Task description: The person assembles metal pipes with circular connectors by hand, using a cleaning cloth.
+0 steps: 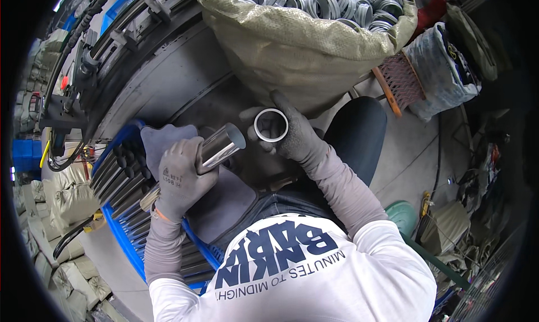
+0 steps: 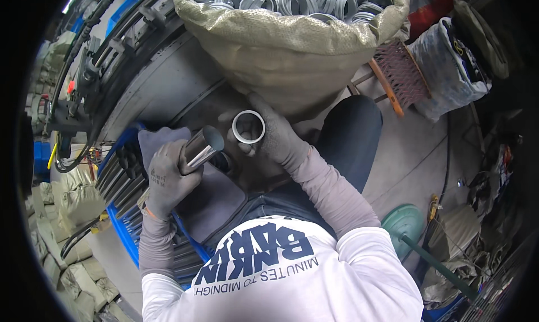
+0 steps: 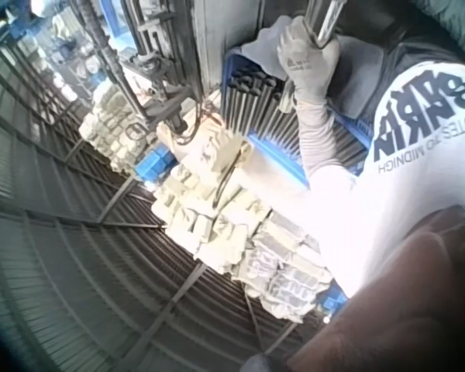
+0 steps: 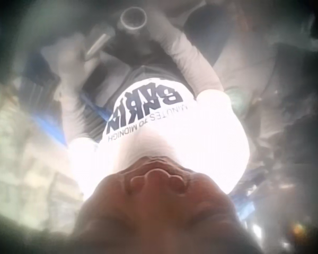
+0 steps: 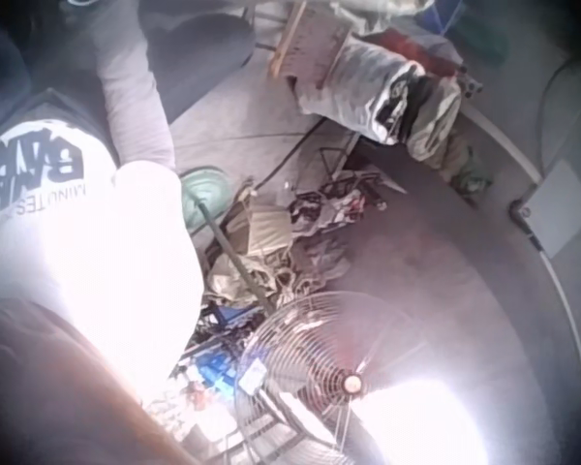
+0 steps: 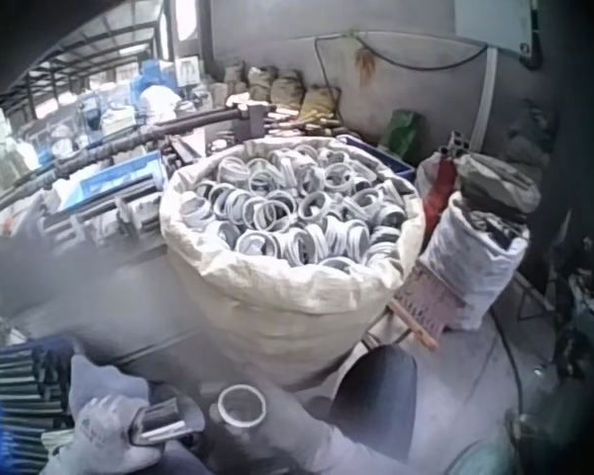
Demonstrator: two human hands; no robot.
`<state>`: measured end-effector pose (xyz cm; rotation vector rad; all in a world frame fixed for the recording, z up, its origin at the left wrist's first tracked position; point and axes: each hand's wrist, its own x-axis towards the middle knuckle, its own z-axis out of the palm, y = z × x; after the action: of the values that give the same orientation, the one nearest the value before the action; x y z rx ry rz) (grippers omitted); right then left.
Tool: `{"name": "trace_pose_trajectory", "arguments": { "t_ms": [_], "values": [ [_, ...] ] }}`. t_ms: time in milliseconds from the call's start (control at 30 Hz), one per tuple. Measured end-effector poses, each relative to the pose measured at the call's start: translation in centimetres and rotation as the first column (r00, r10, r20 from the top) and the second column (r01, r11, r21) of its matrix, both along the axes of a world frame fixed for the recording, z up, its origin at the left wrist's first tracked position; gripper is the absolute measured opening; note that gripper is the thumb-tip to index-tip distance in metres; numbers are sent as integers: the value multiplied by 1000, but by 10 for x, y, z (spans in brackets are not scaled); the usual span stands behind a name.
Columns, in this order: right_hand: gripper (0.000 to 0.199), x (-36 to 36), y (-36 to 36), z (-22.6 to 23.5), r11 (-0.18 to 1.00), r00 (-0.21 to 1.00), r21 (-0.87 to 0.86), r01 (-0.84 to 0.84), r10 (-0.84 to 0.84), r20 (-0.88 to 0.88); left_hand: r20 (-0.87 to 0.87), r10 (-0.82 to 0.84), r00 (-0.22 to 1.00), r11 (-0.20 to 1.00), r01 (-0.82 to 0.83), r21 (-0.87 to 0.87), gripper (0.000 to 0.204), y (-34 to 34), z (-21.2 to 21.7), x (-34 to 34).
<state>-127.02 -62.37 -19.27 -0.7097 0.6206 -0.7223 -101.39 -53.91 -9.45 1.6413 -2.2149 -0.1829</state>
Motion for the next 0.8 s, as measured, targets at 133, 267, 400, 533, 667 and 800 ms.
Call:
{"name": "trace_pose_trajectory", "arguments": {
  "t_ms": [133, 267, 400, 533, 667, 800],
  "values": [
    [53, 10, 2, -1, 963, 914, 258, 78, -173, 368, -5, -25, 1000, 995, 26, 95, 45, 0, 3, -1],
    [19, 25, 4, 23, 933, 905, 232, 276, -334, 265, 3, -53, 999, 994, 53, 101, 45, 0, -4, -1],
    [30, 22, 10, 23, 956, 986, -267, 125, -150, -73, 31, 20, 999, 997, -23, 79, 44, -4, -10, 0],
    [46, 33, 11, 22, 893, 951, -442, 85, -205, -233, 46, -1, 999, 995, -4, 99, 41, -8, -16, -3],
    [36, 43, 13, 23, 909, 971, -390, 147, -207, -117, 48, 22, 999, 993, -28, 111, 39, -13, -16, -5],
    [42, 59, 17, 13, 935, 945, -142, 324, -316, 79, 36, 17, 999, 991, -21, 130, 41, -20, -16, -5]
  ]
}}
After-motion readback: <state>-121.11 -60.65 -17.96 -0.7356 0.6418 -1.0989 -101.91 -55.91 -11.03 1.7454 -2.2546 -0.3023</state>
